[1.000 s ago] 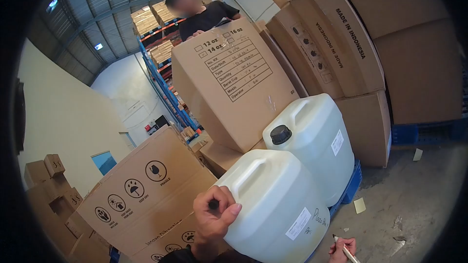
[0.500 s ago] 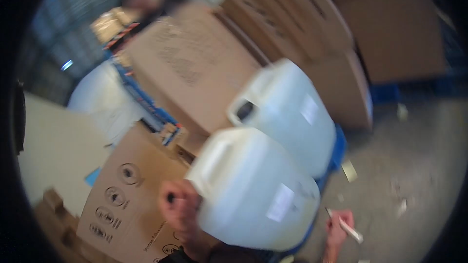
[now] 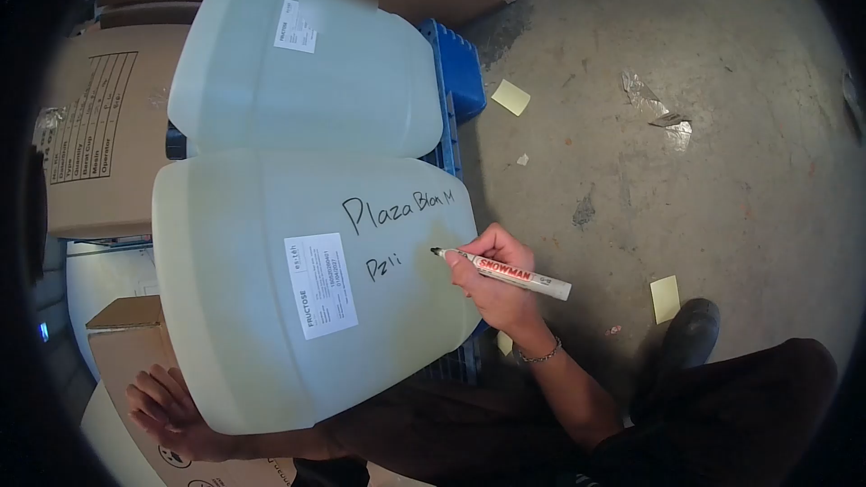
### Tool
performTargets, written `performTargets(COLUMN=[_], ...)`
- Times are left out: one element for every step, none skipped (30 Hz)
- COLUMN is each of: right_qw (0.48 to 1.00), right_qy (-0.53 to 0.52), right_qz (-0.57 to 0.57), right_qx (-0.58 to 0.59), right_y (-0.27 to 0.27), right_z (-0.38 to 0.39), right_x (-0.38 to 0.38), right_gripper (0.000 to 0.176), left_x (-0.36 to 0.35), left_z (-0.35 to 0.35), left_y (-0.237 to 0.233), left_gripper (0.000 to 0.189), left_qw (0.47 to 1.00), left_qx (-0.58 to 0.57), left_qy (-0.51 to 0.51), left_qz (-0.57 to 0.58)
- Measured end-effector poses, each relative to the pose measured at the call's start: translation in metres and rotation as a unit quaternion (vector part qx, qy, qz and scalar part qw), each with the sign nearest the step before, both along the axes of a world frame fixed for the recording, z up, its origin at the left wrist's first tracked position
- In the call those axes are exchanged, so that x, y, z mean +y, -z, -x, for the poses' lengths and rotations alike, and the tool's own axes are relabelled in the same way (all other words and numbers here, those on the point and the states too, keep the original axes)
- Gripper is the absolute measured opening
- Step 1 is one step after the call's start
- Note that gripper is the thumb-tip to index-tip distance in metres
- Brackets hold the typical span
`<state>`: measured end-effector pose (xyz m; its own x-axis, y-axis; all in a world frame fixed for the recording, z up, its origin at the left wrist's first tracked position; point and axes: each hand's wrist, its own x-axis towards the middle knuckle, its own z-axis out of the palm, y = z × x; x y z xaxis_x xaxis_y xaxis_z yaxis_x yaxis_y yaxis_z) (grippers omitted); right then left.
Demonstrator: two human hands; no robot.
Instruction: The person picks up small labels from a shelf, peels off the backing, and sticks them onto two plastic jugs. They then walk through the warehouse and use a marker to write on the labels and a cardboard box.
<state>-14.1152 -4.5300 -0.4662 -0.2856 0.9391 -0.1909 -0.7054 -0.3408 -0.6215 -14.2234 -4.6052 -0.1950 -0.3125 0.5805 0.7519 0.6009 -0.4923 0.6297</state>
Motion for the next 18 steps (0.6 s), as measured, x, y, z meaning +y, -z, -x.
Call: performTargets(right_qw=[1.000, 1.000, 1.000, 1.000, 1.000, 1.000, 1.000, 1.000, 1.000, 1.000, 1.000, 1.000, 1.000, 1.000, 1.000, 0.999, 0.999, 1.000], right_qy=[-0.003, -0.005, -0.006, -0.006, -0.007, -0.008, -0.010, -0.009, -0.004, 0.001, 0.001, 0.001, 0.001, 0.001, 0.002, 0.002, 0.002, -0.002], right_qz=[-0.008, -0.007, -0.006, -0.005, -0.006, -0.004, -0.002, -0.001, -0.007, -0.011, -0.010, -0.003, 0.004, 0.003, -0.003, -0.010, -0.010, -0.012], right_qx=[-0.001, -0.002, 0.009, 0.022, 0.024, 0.019, 0.013, 0.014, 0.015, 0.016, 0.017, 0.016, 0.015, 0.015, 0.023, 0.033, 0.034, 0.023], right_y=[0.0014, 0.0020, 0.0017, 0.0012, 0.0007, 0.0000, -0.0002, 0.0003, 0.0009, 0.0010, 0.0008, 0.0006, 0.0004, 0.0002, 0.0000, -0.0004, -0.0009, -0.0014], right_z=[0.0010, 0.0012, 0.0018, 0.0034, 0.0053, 0.0062, 0.0062, 0.0065, 0.0076, 0.0082, 0.0073, 0.0056, 0.0046, 0.0046, 0.0049, 0.0056, 0.0064, 0.0072], right_x=[-0.0014, -0.0011, -0.0011, -0.0019, -0.0018, -0.0030, -0.0038, -0.0038, -0.0036, -0.0038, -0.0030, -0.0012, 0.0001, 0.0011, 0.0021, 0.0026, 0.0022, 0.0013], right_gripper=[0.016, 0.016, 0.016, 0.016, 0.016, 0.016, 0.015, 0.015, 0.016, 0.016, 0.016, 0.015, 0.015, 0.015, 0.015, 0.015, 0.015, 0.015], left_x=[-0.0005, 0.0013, -0.0004, -0.0023, -0.0026, -0.0025, -0.0016, -0.0011, -0.0016, -0.0025, -0.0030, -0.0033, -0.0039, -0.0039, -0.0030, -0.0008, 0.0003, -0.0008], left_z=[-0.0002, -0.0032, -0.0020, 0.0003, 0.0015, 0.0013, 0.0004, -0.0002, -0.0002, 0.0002, 0.0007, 0.0010, 0.0014, 0.0011, 0.0002, -0.0017, -0.0028, -0.0015], left_y=[-0.0002, -0.0001, -0.0008, -0.0030, -0.0037, -0.0029, -0.0018, -0.0017, -0.0024, -0.0031, -0.0036, -0.0036, -0.0036, -0.0032, -0.0018, -0.0001, 0.0004, -0.0004], left_gripper=[0.031, 0.032, 0.032, 0.032, 0.033, 0.033, 0.033, 0.033, 0.033, 0.033, 0.032, 0.032, 0.032, 0.031, 0.031, 0.031, 0.030, 0.030], left_qw=[1.000, 1.000, 1.000, 1.000, 0.999, 0.999, 1.000, 1.000, 1.000, 1.000, 1.000, 1.000, 1.000, 1.000, 1.000, 0.999, 0.999, 0.999], left_qx=[0.012, -0.005, -0.004, -0.002, 0.000, 0.000, 0.001, 0.003, 0.005, 0.000, -0.004, -0.003, 0.000, 0.004, 0.003, 0.003, 0.004, 0.005], left_qy=[-0.012, -0.002, -0.005, 0.017, 0.041, 0.041, 0.027, 0.014, 0.014, 0.017, 0.019, 0.020, 0.010, 0.000, 0.001, -0.016, -0.032, -0.032], left_qz=[-0.004, -0.011, -0.010, -0.003, 0.002, 0.003, -0.011, -0.025, -0.025, -0.020, -0.015, -0.016, -0.016, -0.017, -0.018, -0.029, -0.041, -0.041])
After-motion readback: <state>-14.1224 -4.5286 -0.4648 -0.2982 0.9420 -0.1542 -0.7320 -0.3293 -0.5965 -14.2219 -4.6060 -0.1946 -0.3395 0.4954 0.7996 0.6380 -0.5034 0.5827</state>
